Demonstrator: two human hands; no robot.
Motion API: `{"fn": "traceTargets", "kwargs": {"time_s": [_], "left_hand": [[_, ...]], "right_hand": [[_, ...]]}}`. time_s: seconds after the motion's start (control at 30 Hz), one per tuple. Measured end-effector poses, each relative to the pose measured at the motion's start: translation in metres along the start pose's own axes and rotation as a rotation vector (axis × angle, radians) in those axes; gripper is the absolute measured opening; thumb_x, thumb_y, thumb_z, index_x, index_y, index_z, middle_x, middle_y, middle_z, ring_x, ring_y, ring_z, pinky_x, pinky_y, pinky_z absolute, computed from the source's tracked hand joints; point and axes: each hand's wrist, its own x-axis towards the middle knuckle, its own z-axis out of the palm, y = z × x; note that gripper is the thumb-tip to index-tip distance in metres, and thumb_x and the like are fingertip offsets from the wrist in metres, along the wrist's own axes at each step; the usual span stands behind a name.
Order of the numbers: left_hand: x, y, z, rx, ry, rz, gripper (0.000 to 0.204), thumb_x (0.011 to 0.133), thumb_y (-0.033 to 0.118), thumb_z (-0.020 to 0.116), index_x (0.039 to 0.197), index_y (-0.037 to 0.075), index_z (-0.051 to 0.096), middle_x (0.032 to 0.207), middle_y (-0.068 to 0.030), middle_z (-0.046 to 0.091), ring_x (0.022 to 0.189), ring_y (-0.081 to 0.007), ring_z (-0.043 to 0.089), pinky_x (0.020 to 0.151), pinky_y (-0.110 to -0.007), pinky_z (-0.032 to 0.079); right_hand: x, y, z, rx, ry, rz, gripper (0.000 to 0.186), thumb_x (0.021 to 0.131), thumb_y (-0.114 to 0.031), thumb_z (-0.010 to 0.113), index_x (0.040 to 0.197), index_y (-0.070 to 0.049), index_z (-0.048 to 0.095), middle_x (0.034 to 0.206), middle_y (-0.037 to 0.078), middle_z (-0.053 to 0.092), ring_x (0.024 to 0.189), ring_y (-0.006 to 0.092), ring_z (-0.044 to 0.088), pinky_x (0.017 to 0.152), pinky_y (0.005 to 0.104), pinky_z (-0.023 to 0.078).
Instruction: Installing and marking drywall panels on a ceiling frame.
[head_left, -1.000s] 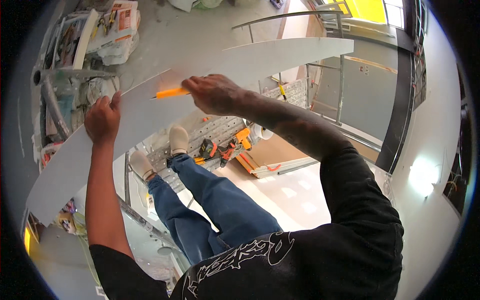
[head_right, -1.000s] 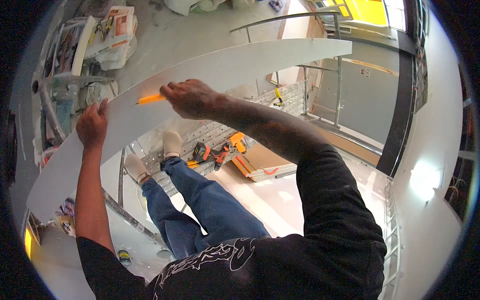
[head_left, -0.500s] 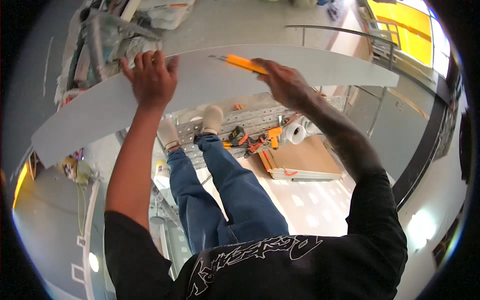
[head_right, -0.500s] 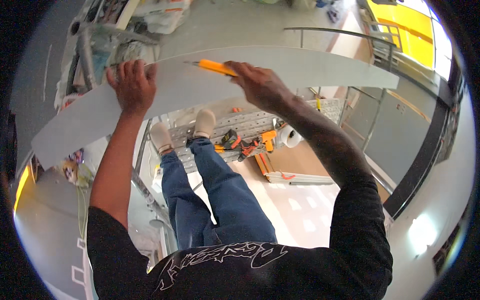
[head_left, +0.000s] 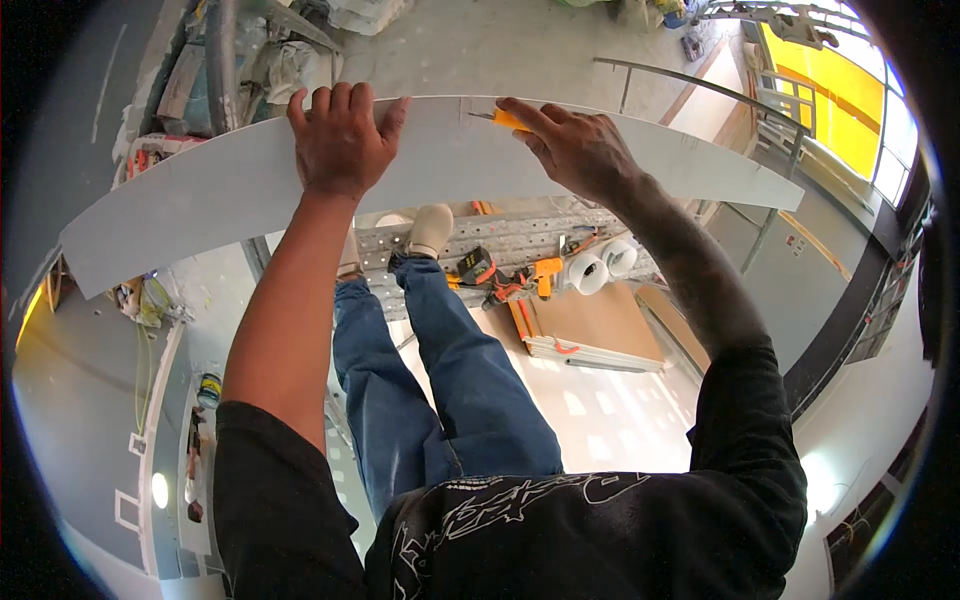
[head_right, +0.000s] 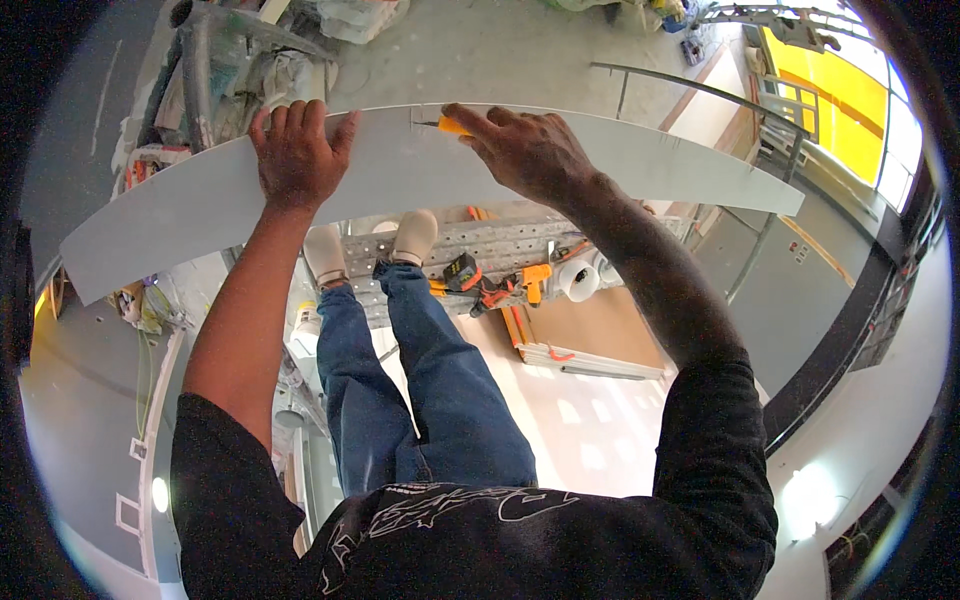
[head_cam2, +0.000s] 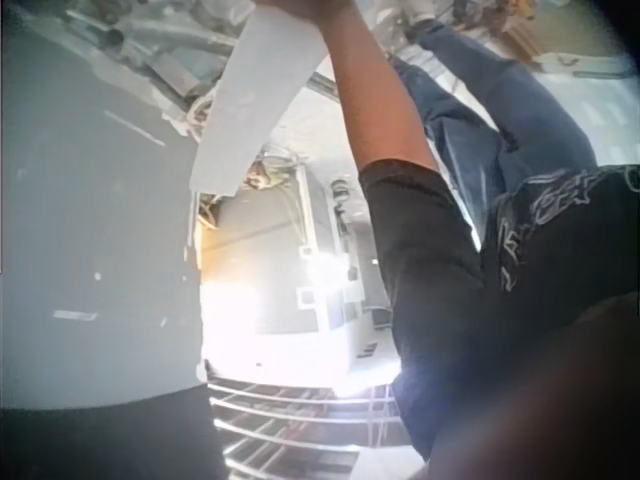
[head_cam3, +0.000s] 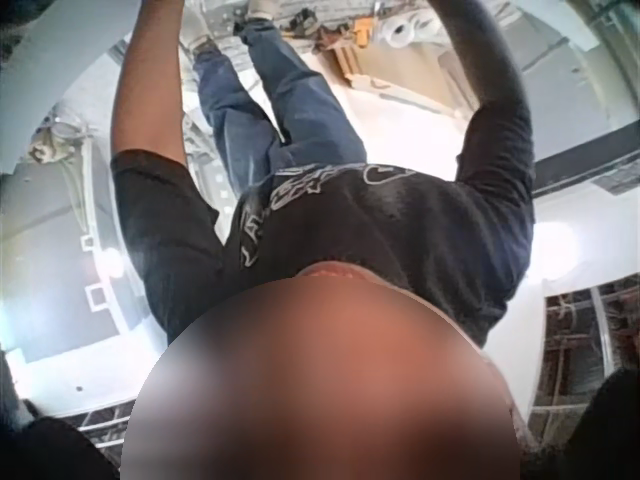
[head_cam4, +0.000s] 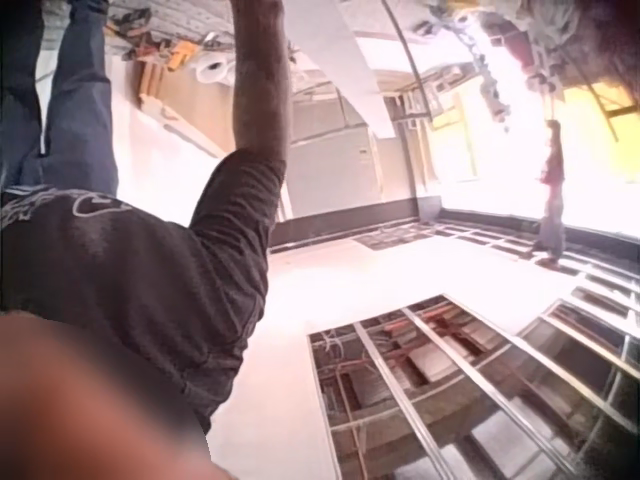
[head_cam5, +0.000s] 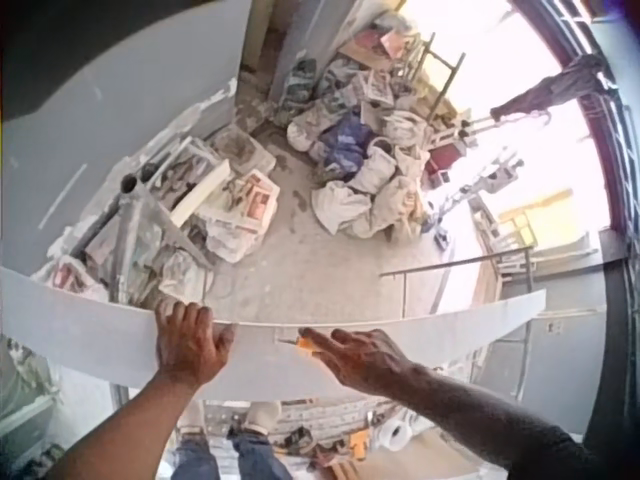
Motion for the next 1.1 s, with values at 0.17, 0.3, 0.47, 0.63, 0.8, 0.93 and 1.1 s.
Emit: {"fn": "traceTargets", "kwargs": {"time_s": [0.17,0.3,0.47,0.63,0.8,0.93,1.1], "left_hand": [[0.0,-0.001,-0.002,0.016,0.015,0.016,0.042,0.095,0.051,0.06,0.093,0.009,0.063,0.092,-0.0075,0.063,0.091,-0.0264,0.059,0.102,-0.05,0.036],[0.002,0.002,0.0,0.009,0.003,0.018,0.041,0.095,0.05,0.061,0.094,0.009,0.064,0.092,-0.0078,0.063,0.092,-0.0263,0.059,0.101,-0.05,0.036],[-0.001,0.001,0.0,0.018,0.003,0.01,0.041,0.095,0.05,0.061,0.095,0.008,0.065,0.092,-0.0072,0.064,0.093,-0.0262,0.06,0.101,-0.049,0.036],[-0.002,0.001,0.001,0.023,0.003,0.002,0.041,0.094,0.05,0.062,0.095,0.009,0.065,0.093,-0.0064,0.064,0.094,-0.0257,0.061,0.102,-0.049,0.036],[-0.004,-0.001,0.005,0.028,0.027,0.005,0.041,0.093,0.051,0.064,0.095,0.01,0.065,0.094,-0.0064,0.065,0.095,-0.0254,0.061,0.101,-0.048,0.037],[-0.004,0.0,0.007,0.02,0.048,0.002,0.04,0.093,0.051,0.064,0.094,0.011,0.064,0.093,-0.006,0.065,0.093,-0.0254,0.062,0.101,-0.047,0.037],[-0.004,-0.001,0.008,0.041,0.068,0.019,0.041,0.093,0.052,0.064,0.094,0.011,0.065,0.092,-0.0061,0.066,0.091,-0.0257,0.062,0.098,-0.047,0.039]], "right_hand": [[0.014,-0.014,-0.007,-0.17,-0.074,-0.012,0.037,0.098,-0.028,0.061,0.134,-0.025,0.051,0.099,0.011,0.065,0.078,0.0285,0.072,0.065,0.0438,0.061],[0.022,0.002,0.012,-0.243,-0.059,-0.071,0.031,0.099,-0.027,0.059,0.129,-0.02,0.054,0.099,0.011,0.064,0.08,0.0282,0.073,0.065,0.0429,0.061],[0.029,0.0,0.02,-0.181,0.058,-0.185,0.026,0.098,-0.019,0.058,0.124,-0.016,0.056,0.091,0.01,0.066,0.076,0.0271,0.073,0.064,0.0414,0.062],[0.03,-0.002,0.021,-0.34,0.049,-0.198,0.027,0.094,-0.012,0.065,0.119,-0.015,0.056,0.092,0.007,0.067,0.077,0.0248,0.073,0.06,0.0375,0.061],[0.031,-0.002,0.022,-0.349,0.007,-0.202,0.03,0.095,-0.018,0.059,0.125,-0.017,0.054,0.091,0.009,0.067,0.079,0.0285,0.075,0.065,0.0416,0.062],[0.033,0.0,0.023,-0.364,0.018,-0.225,0.031,0.093,-0.015,0.062,0.123,-0.016,0.054,0.092,0.009,0.067,0.075,0.0283,0.074,0.062,0.0408,0.061],[0.035,-0.003,0.02,-0.377,0.028,-0.245,0.031,0.092,-0.013,0.064,0.121,-0.015,0.055,0.09,0.008,0.067,0.071,0.028,0.072,0.058,0.0401,0.059]]}}
